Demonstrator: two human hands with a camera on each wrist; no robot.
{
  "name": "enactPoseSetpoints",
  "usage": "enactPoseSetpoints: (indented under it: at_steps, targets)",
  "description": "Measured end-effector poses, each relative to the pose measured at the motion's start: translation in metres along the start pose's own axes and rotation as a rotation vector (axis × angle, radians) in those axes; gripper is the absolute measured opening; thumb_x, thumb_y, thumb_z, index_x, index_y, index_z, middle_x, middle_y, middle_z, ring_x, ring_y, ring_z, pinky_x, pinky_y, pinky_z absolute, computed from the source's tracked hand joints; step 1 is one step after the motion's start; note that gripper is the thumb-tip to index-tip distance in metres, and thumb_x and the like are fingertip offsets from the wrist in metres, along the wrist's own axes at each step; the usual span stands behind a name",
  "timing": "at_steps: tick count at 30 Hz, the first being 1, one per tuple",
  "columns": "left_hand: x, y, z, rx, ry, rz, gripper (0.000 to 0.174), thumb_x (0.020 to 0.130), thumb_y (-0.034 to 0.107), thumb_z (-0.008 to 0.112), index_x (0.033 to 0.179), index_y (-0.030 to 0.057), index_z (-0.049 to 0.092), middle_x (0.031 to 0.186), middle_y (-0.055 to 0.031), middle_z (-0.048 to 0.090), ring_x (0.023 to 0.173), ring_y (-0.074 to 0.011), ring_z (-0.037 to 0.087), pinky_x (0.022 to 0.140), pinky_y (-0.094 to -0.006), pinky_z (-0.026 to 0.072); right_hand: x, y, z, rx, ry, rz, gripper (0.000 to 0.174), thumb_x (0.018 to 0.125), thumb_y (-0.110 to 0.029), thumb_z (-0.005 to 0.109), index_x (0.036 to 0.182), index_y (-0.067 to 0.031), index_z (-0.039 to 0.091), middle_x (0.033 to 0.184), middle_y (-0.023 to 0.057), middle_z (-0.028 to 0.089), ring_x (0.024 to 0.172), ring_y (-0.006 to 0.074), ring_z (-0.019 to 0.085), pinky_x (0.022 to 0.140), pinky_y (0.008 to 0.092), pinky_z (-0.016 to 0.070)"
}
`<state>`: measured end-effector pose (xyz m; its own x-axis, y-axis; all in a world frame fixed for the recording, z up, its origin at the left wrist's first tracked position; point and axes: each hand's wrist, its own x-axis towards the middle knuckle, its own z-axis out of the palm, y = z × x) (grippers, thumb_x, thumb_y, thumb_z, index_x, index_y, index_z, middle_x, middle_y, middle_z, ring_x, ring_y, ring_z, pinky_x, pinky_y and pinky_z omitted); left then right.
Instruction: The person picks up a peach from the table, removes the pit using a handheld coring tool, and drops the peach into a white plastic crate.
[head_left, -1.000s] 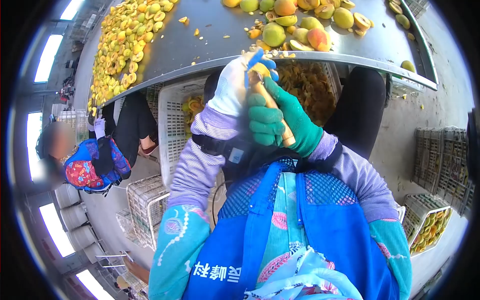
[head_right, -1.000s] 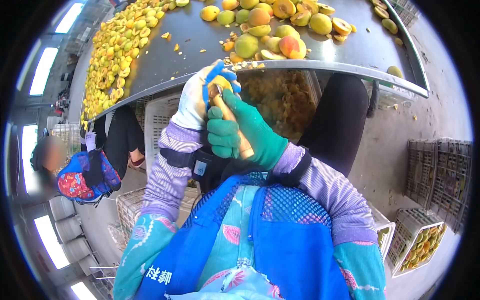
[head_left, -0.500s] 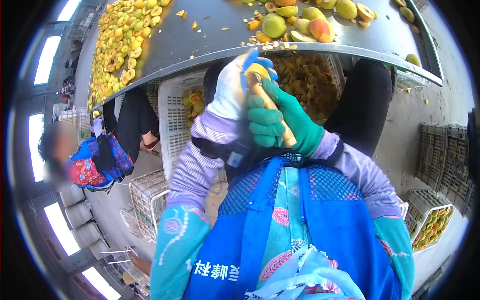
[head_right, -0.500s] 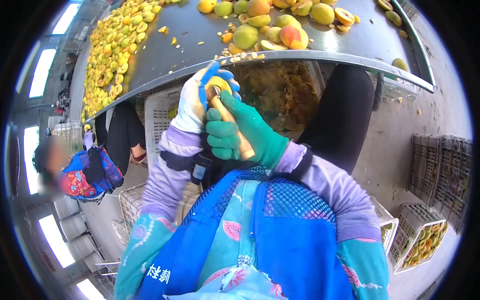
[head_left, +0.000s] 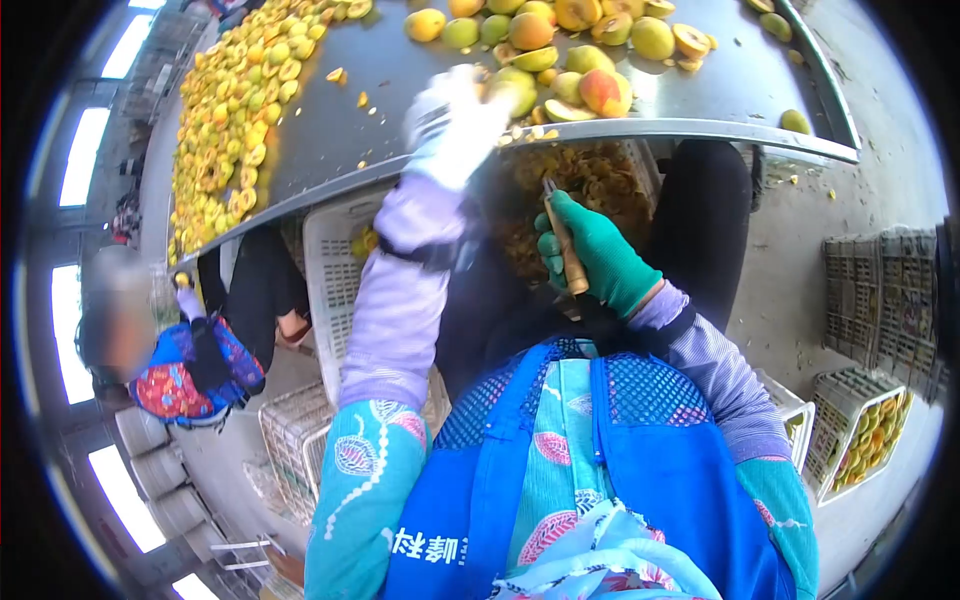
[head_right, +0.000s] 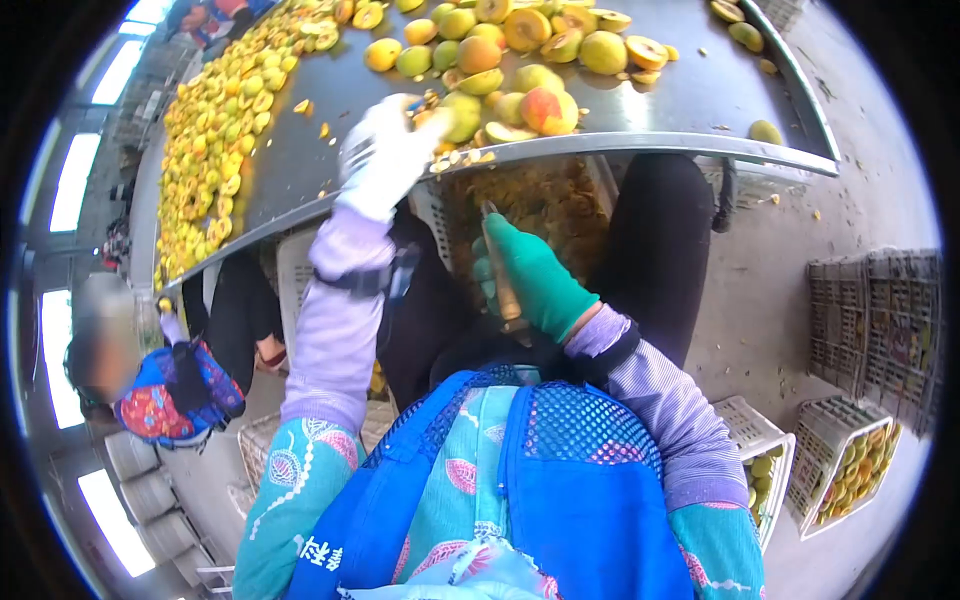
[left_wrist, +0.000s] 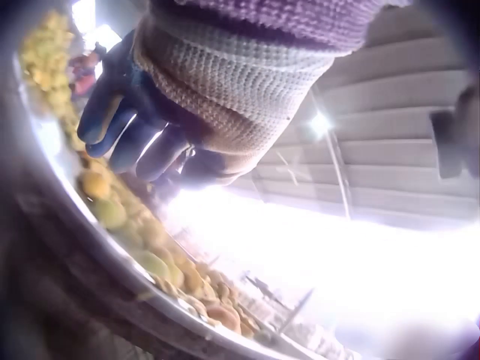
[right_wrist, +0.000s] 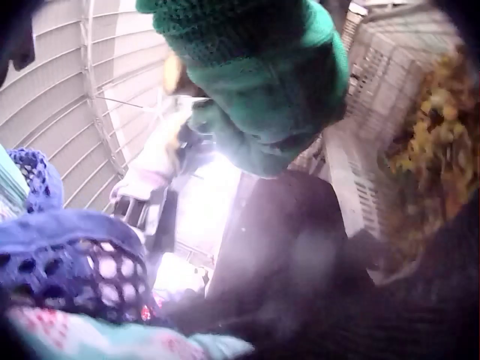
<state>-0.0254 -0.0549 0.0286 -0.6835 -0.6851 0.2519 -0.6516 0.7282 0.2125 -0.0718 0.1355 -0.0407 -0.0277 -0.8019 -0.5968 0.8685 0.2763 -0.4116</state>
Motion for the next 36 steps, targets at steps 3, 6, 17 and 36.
enactPoseSetpoints:
  at_steps: [3,6,17,36]
  targets:
    - [0.046,0.002,0.059,0.065,-0.258,0.065,0.06,0.077,0.051,0.061,0.118,0.0068,0.058,0.104,-0.0197,0.065,0.1,-0.0356,0.06,0.087,-0.0415,0.0464,-0.022,-0.019,0.018,-0.298,0.11,-0.277,0.033,0.095,-0.04,0.049,0.091,-0.008,0.055,0.068,0.0014,0.051,0.053,0.0116,0.048,0.048,0.025,0.0403]
    - [0.052,-0.01,0.021,-0.44,-0.486,-0.038,0.052,0.083,0.033,0.061,0.125,0.0037,0.052,0.103,-0.0163,0.066,0.093,-0.0258,0.064,0.074,-0.036,0.0538,-0.021,-0.034,0.018,-0.508,0.152,-0.601,0.027,0.097,-0.029,0.047,0.095,-0.0034,0.057,0.068,0.0042,0.052,0.059,0.0135,0.052,0.055,0.0286,0.0435]
    - [-0.064,0.002,0.014,-2.072,-0.25,-0.325,0.035,0.096,0.016,0.051,0.125,-0.0027,0.048,0.112,-0.0212,0.061,0.103,-0.0281,0.061,0.088,-0.0387,0.0526,0.006,-0.024,0.02,-0.895,0.157,-0.845,0.032,0.096,-0.03,0.049,0.09,-0.0002,0.057,0.081,0.0256,0.059,0.077,0.0416,0.059,0.063,0.044,0.0446]
    - [-0.079,0.006,-0.003,-2.093,-0.318,-0.241,0.051,0.098,0.03,0.047,0.136,-0.0032,0.038,0.127,-0.0234,0.051,0.114,-0.0334,0.054,0.097,-0.045,0.0453,-0.013,-0.024,0.013,-1.051,-0.012,-0.818,0.034,0.096,-0.034,0.049,0.094,-0.0006,0.057,0.078,0.0236,0.058,0.074,0.041,0.058,0.061,0.0456,0.0451]
